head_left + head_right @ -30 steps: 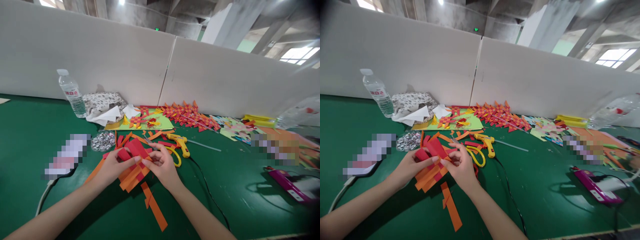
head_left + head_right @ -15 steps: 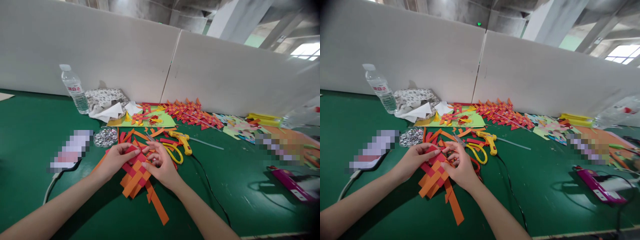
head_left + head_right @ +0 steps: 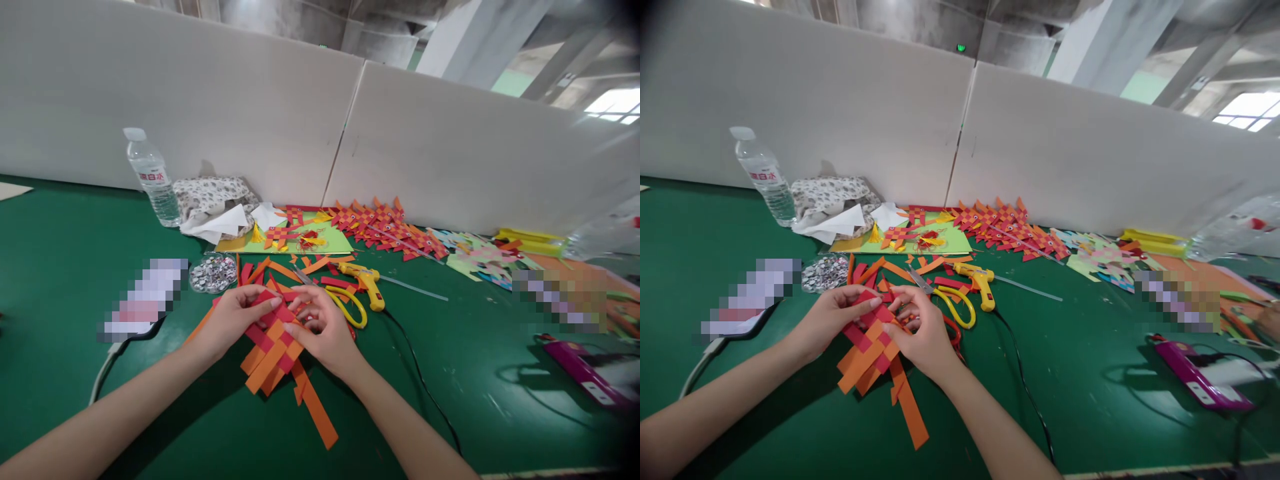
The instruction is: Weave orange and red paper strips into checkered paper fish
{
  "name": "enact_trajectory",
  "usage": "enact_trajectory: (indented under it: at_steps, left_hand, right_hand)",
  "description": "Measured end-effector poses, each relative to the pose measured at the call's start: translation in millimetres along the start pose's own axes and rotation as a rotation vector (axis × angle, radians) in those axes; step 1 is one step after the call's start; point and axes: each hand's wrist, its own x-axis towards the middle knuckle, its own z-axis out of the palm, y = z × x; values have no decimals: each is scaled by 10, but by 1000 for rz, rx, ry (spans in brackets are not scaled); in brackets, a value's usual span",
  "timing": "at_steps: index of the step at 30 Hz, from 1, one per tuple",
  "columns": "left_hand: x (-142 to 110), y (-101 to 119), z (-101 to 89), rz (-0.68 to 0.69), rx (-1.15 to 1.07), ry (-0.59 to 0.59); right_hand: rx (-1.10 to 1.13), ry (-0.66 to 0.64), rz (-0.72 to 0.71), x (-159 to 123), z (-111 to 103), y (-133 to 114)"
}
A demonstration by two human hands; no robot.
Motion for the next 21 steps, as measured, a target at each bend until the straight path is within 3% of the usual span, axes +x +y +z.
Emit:
enact_trajectory:
  at_steps: [9, 21]
  left_hand:
    - [8, -2, -18, -3, -7, 10]
    - [11, 8, -9, -6, 0, -9]
  right_hand:
    - [-29, 37, -15, -5, 7, 2]
    - [-66, -7, -16, -5, 1, -31]
